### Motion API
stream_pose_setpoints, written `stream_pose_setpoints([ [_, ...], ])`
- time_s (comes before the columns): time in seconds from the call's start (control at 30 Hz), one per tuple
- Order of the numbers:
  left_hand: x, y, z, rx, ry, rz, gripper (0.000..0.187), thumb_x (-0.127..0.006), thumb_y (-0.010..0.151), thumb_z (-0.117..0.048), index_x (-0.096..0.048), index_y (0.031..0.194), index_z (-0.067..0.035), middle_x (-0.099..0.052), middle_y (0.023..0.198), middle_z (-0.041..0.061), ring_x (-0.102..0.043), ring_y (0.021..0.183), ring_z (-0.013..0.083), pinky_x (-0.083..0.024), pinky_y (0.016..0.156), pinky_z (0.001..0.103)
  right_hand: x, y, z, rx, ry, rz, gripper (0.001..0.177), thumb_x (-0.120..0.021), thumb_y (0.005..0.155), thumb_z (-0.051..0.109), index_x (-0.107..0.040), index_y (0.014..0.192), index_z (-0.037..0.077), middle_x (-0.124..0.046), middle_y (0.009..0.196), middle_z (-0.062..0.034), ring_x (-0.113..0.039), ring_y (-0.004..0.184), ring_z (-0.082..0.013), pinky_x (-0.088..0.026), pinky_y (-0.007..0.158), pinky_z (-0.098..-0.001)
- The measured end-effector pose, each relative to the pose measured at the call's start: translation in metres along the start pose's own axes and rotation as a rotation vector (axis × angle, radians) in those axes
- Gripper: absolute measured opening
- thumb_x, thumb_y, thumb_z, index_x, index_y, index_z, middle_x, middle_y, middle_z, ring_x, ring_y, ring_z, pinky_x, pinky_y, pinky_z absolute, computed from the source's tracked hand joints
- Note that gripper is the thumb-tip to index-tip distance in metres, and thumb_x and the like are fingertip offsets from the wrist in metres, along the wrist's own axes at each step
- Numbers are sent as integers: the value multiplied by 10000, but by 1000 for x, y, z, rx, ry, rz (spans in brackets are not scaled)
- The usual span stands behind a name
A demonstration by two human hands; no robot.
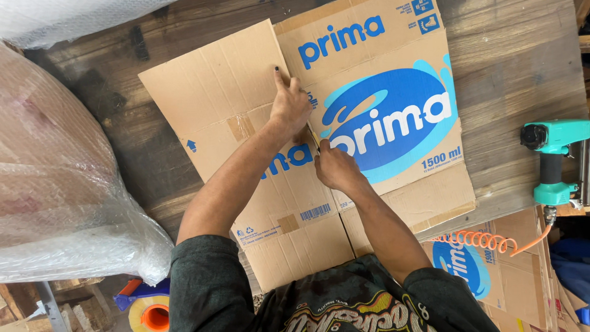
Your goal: The person cuts a large cardboard box with a utility knife, first along the existing seam and then along straight lines using a metal ruler as a guide. The person handles the cardboard, knife, and ruler throughout the process.
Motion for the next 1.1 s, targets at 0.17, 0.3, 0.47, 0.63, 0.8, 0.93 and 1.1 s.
stream_pose_setpoints([
  [0.17, -5, 2, -1, -6, -18, 0, 271, -643, 935, -205, -777, 1164, -151, -690, 1119, 143, -483, 1265, 408, -200, 1065, 866, 20, -13, 17, -26, 4, 24, 383, -384, 985, 185, -480, 1237, -87, -676, 992, -381, -705, 915, -535, -556, 725, -660],
  [0.3, -7, 5, -3, 9, -52, -26, 275, -639, 928, -194, -789, 1155, -151, -689, 1136, 151, -465, 1271, 392, -182, 1075, 851, 9, -16, 3, -39, -20, 31, 339, -378, 966, 157, -500, 1184, -71, -682, 955, -365, -715, 877, -512, -566, 704, -645],
  [0.47, -7, 6, -4, 12, -54, -29, 273, -644, 920, -180, -792, 1145, -136, -701, 1137, 159, -487, 1264, 385, -205, 1091, 827, 6, -33, 6, -55, -24, 69, 335, -364, 967, 145, -481, 1184, -82, -674, 992, -384, -699, 930, -546, -546, 770, -672],
  [0.63, -5, 5, -6, 5, -22, -25, 284, -647, 915, -193, -792, 1155, -144, -701, 1157, 162, -476, 1281, 392, -209, 1080, 834, 4, -27, 2, -64, -35, 98, 358, -341, 967, 158, -469, 1194, -87, -673, 1018, -386, -686, 965, -570, -531, 810, -692],
  [0.8, -12, 7, -6, 24, -53, -15, 296, -619, 935, -208, -787, 1170, -144, -691, 1156, 156, -437, 1302, 402, -165, 1079, 843, 23, -19, 15, -44, 4, 62, 366, -364, 944, 136, -500, 1190, -98, -669, 1013, -386, -693, 948, -554, -545, 779, -688],
  [0.93, -15, 7, -7, 32, -62, -17, 294, -614, 942, -220, -785, 1170, -150, -686, 1156, 153, -439, 1302, 400, -168, 1082, 843, 9, -22, 9, -46, -4, 44, 339, -368, 940, 123, -485, 1176, -90, -673, 969, -374, -697, 916, -551, -545, 765, -686],
  [1.1, 48, -38, 5, 10, -84, -3, 289, -645, 927, -212, -784, 1177, -169, -697, 1160, 133, -442, 1313, 382, -189, 1097, 820, -2, -39, 3, -54, -42, 83, 309, -369, 961, 110, -474, 1174, -88, -676, 993, -378, -693, 945, -555, -538, 793, -686],
])
Point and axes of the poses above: each hand's wrist, its own y-axis towards the middle knuckle, its own x-axis out of the back of the hand, z = x × y, the point moved 6 cm from there along y, towards the middle knuckle
